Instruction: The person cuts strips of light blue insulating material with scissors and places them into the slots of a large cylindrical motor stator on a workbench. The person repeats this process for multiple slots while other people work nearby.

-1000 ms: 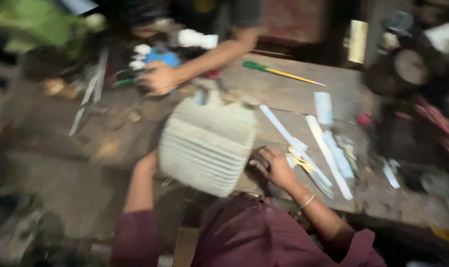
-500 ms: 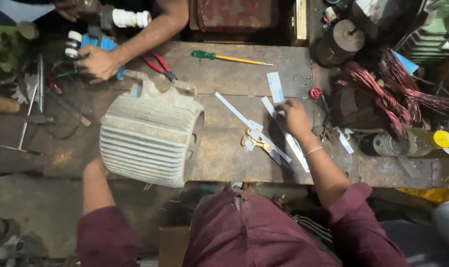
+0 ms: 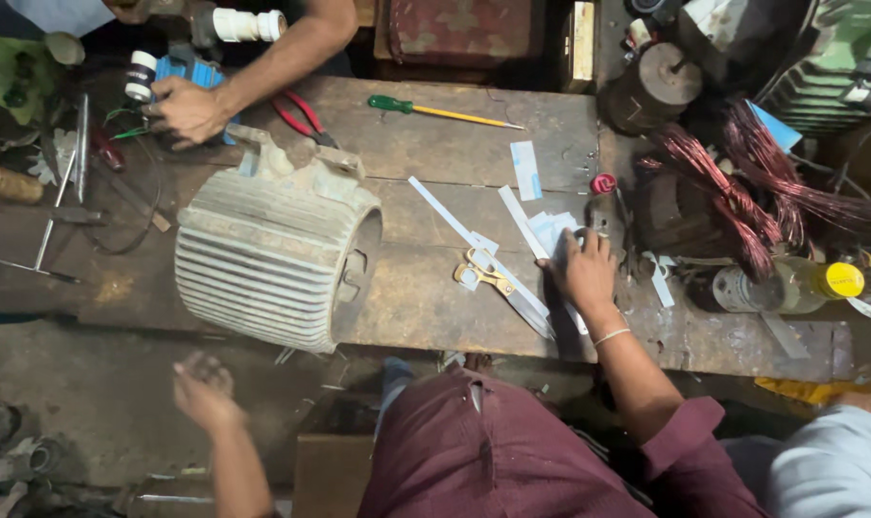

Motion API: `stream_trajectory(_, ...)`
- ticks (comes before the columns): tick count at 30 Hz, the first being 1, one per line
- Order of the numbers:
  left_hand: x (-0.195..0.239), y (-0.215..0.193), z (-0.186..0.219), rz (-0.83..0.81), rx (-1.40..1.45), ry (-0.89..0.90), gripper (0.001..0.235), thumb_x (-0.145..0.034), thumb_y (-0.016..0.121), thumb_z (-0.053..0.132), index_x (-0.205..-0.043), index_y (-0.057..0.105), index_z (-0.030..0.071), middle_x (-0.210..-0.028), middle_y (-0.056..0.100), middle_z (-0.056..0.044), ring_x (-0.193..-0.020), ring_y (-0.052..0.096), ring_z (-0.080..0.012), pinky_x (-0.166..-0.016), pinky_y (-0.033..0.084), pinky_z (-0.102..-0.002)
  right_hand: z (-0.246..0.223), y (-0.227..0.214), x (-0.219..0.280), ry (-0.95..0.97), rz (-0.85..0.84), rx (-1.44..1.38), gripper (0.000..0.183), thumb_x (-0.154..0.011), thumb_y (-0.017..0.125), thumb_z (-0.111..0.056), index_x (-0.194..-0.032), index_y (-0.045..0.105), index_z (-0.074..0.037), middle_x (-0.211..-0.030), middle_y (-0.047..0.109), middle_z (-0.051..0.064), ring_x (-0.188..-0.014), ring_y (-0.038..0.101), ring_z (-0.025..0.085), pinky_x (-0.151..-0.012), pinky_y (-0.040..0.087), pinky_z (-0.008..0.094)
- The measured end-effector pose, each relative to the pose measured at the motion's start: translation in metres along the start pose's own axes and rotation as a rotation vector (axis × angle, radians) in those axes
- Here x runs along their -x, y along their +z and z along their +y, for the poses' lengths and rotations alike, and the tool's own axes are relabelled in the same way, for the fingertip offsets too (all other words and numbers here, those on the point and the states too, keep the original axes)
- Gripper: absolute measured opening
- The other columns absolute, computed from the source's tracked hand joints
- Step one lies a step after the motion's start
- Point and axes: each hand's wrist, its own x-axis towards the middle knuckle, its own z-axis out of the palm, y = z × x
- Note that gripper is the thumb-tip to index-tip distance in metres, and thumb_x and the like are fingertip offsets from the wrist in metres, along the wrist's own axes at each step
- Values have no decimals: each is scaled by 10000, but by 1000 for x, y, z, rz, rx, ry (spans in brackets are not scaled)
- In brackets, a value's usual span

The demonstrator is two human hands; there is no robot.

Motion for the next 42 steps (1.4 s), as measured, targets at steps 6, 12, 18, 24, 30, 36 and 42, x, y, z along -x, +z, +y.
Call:
stream_trajectory(6,103,11,-42,-14,-59,21,388,-1114,485,436,-1097,651,86,-875,635,15,-758,580,-79,-634,449,-236,5,32,6,-76,32,-119,314,-817,676,-72,-1117,768,-98,-1073,695,152,-1027,625,375,-914,518,465)
stream_trajectory(12,187,66,-32,-353,-372,276,309,-1063,494,241,-1007,732,53,-760,664,-41,-652,609,-109,-593,492,-271,2,29,14,-91,123,-187,207,-772,732,-133,-956,697,-46,-968,687,193,-935,654,421,-814,522,503)
stream_trajectory(18,239,148,62,-973,-354,125,298,-1031,581,206,-1252,659,22,-1088,718,-129,-986,704,-183,-871,579,-324,-8,16,20,-174,76,-316,322,-855,653,-44,-1175,688,-44,-1038,667,186,-972,644,406,-854,521,492)
stream_trajectory(24,240,251,217,-1244,-128,1143,670,-1139,503,406,-1649,207,86,-1699,301,-133,-1571,365,-279,-1327,316,-386,-11,28,15,-270,50,-154,263,-823,660,-68,-1079,718,-69,-1043,670,175,-963,644,395,-866,529,480)
stream_trajectory(30,201,414,318,-1334,422,516,789,-1121,464,531,-1702,136,109,-1709,205,-123,-1560,278,-262,-1297,236,-442,0,18,5,-207,62,-183,200,-842,676,-79,-1022,751,-124,-997,682,148,-941,648,363,-858,526,458)
stream_trajectory(36,208,393,255,-1127,212,346,835,-1024,403,603,-1653,200,92,-1734,214,-135,-1573,245,-289,-1197,309,-509,-12,-33,14,-80,266,-264,151,-946,759,-221,-979,711,-81,-923,674,146,-879,626,373,-804,498,468)
stream_trajectory(42,252,425,213,-1921,146,145,877,-1048,166,733,-1731,16,205,-1771,218,-36,-1687,84,-262,-1346,66,-605,-45,-70,20,-26,120,-513,217,-937,756,-235,-1009,691,-41,-909,710,143,-785,689,304,-714,531,394)
